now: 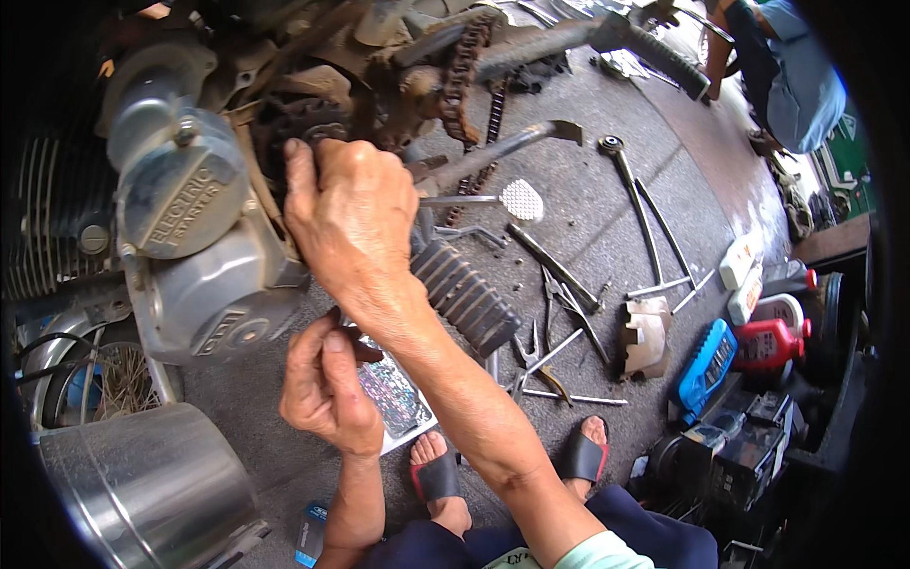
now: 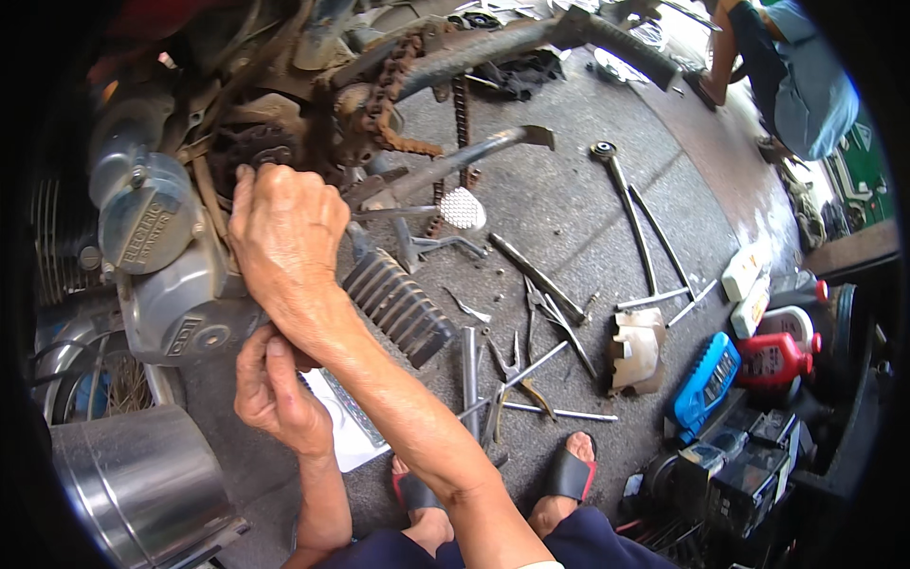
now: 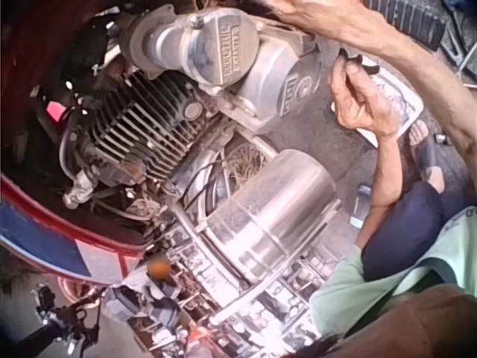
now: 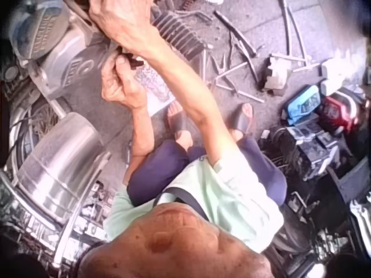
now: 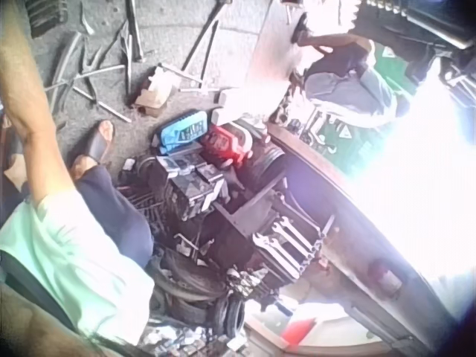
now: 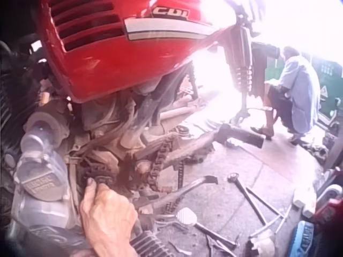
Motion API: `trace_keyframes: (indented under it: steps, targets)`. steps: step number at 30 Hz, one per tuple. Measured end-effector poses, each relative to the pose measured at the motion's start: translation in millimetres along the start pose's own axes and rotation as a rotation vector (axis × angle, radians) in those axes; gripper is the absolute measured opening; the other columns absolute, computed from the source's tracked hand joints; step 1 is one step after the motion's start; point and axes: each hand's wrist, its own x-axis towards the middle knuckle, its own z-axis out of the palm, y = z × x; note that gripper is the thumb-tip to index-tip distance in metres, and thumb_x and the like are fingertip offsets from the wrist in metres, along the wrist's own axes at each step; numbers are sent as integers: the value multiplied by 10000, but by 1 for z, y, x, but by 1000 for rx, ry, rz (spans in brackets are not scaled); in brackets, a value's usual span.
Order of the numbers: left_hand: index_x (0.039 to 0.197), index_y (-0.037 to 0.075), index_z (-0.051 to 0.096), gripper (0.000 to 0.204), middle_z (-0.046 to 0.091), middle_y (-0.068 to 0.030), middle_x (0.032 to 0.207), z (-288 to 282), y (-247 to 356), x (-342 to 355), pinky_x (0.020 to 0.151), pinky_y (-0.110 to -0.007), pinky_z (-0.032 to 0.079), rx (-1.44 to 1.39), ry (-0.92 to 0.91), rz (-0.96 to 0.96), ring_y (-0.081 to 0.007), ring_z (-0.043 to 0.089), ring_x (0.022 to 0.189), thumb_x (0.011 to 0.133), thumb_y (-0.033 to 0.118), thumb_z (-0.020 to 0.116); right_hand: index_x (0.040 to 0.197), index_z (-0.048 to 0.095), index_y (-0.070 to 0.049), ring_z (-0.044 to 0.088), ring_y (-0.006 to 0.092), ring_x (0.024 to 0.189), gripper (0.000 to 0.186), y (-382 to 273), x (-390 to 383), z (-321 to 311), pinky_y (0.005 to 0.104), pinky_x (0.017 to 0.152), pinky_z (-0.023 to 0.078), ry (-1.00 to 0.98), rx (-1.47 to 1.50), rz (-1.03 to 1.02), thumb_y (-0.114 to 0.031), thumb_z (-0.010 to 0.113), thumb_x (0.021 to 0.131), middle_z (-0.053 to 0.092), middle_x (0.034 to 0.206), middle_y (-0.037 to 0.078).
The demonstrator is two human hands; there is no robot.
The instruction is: The person works on a motorcycle engine, removing and handling a chain and sprocket. They use a wrench and other tools to adjust components near the electric starter. The person also picks up and places a plastic tray with small parts.
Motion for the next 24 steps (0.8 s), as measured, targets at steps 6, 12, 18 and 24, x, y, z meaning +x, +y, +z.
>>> trace_keyframes:
  steps: [6,12,18,24]
  targets:
    - [1077,-84,646,177,674,-130,903,5,0,1,513,-233,499,10,23,48,-132,623,605,943,2,569,684,639,46,631,448,635,384,2,3,-4,500,615,503,-66,29,14,-269,609,902,590,613,269]
    - [1078,-78,645,182,679,-129,884,6,0,2,530,-243,495,30,14,73,-135,622,605,948,29,574,729,641,61,634,467,690,410,3,1,6,511,633,506,-143,138,146,-276,563,950,604,660,281]
    - [1073,-82,650,183,695,-147,932,1,-11,2,557,-245,486,63,43,117,-128,620,619,947,23,568,731,627,62,633,461,696,350,2,-4,-4,512,628,498,-42,133,112,-240,620,908,608,674,279]
    - [1080,-95,647,197,698,-159,949,0,2,-1,669,-268,525,6,-21,-9,-160,657,765,947,30,573,717,646,53,622,471,669,388,3,0,2,510,603,500,-59,143,120,-255,585,944,589,638,281]
